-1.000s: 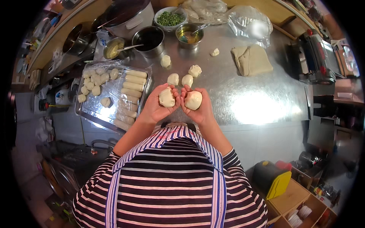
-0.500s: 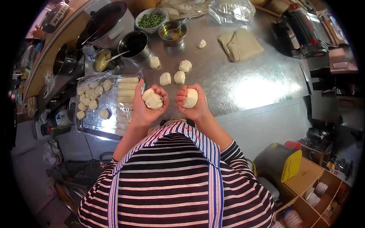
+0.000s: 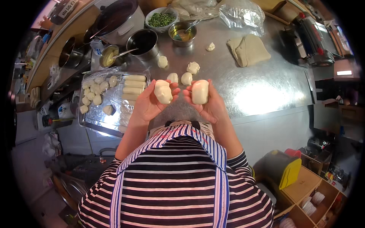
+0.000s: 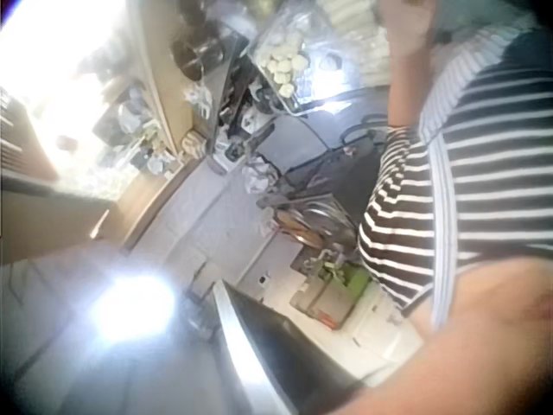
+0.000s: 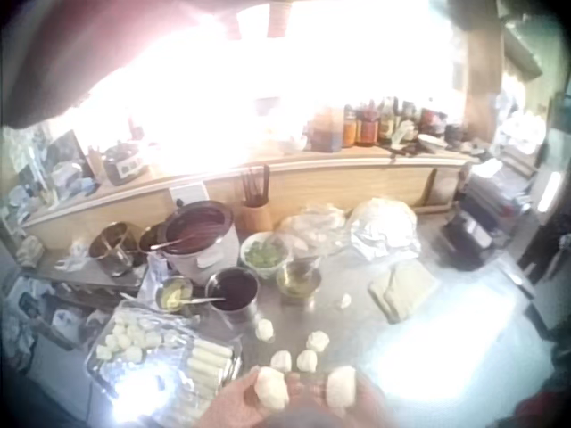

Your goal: The person takes pieces of dough from a tray, shapes them into long rolls by hand on a counter, and places the shaped dough onto another tray.

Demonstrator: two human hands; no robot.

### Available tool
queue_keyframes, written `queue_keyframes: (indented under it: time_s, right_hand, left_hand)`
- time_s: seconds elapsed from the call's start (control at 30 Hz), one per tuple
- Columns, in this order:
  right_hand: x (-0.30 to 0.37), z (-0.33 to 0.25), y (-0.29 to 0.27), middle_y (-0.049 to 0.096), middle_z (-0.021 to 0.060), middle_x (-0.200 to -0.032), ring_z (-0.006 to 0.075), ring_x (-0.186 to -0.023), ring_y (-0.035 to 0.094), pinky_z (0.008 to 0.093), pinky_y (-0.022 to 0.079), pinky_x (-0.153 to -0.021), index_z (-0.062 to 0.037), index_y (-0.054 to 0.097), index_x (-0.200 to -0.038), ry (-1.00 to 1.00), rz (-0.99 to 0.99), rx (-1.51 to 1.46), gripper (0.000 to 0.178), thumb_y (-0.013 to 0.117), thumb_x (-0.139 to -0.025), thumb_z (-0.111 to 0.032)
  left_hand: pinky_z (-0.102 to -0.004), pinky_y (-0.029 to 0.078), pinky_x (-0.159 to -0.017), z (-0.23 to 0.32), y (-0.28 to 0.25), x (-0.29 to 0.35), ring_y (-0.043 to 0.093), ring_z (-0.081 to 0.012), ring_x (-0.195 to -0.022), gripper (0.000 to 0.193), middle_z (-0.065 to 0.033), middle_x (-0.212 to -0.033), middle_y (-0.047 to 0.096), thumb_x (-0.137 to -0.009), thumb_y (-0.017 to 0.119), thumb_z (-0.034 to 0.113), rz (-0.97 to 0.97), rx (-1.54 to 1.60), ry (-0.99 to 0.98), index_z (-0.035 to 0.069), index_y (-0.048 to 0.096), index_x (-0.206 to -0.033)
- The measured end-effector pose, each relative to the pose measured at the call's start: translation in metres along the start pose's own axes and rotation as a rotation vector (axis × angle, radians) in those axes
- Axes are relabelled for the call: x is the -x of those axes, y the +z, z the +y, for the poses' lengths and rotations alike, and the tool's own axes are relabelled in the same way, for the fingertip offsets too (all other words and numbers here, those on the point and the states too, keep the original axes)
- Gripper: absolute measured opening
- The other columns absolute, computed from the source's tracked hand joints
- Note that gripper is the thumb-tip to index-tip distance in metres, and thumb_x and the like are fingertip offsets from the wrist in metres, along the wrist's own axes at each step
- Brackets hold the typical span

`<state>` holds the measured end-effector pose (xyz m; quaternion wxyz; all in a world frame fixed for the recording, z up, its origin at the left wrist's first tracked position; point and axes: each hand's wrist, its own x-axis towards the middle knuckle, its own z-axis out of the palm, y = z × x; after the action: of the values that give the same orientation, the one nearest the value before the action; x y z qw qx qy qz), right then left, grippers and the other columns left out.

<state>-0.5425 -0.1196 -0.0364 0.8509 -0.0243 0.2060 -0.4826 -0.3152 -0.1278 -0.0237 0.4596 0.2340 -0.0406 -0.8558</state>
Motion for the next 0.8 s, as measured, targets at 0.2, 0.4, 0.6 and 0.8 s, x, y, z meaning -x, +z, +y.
queue_keyframes:
  time_s: [0.2,0.4,0.6,0.8]
  right_hand:
    - [-0.006,0.006,-0.008,0.056,0.0153,-0.109,0.0254,-0.100,0.061,0.0408,0.049,-0.095,0.0007,0.058,-0.105,0.151,-0.223,-0.423,0.037,0.051,-0.092,-0.034]
    - [-0.003,0.011,-0.002,0.063,0.0084,-0.107,0.0247,-0.098,0.060,0.0462,0.047,-0.095,-0.0106,0.062,-0.105,0.204,-0.120,-0.443,0.028,0.053,-0.082,-0.025]
    - [-0.009,0.014,-0.010,0.057,0.0056,-0.086,0.0185,-0.077,0.055,0.0290,0.051,-0.059,-0.0090,0.057,-0.087,0.311,-0.229,-0.545,0.016,0.051,-0.082,-0.023]
    - [-0.012,0.014,-0.014,0.046,0.0048,-0.064,0.0148,-0.054,0.045,0.0236,0.039,-0.046,-0.0094,0.049,-0.072,0.182,-0.186,-0.196,0.023,0.044,-0.085,-0.029]
  left_hand:
    - [-0.0452,0.040,-0.105,-0.008,-0.012,-0.014,0.053,-0.0283,-0.115,0.045,-0.0174,-0.117,0.056,-0.088,0.057,0.029,-0.549,0.361,-0.121,0.000,0.050,-0.121]
    - [-0.0373,0.048,-0.094,-0.007,0.007,-0.001,0.057,-0.0208,-0.100,0.020,-0.0071,-0.098,0.059,-0.085,0.057,0.019,-0.070,0.233,-0.069,0.007,0.058,-0.100]
    - [-0.0267,0.044,-0.066,-0.003,-0.004,-0.005,0.047,-0.0117,-0.072,0.029,0.0004,-0.075,0.045,-0.094,0.051,0.037,-0.235,0.282,-0.149,0.009,0.054,-0.084]
    - [-0.0277,0.039,-0.052,-0.005,-0.014,-0.012,0.044,-0.0146,-0.056,0.048,-0.0018,-0.062,0.043,-0.096,0.036,0.046,-0.291,0.117,-0.129,0.008,0.052,-0.072]
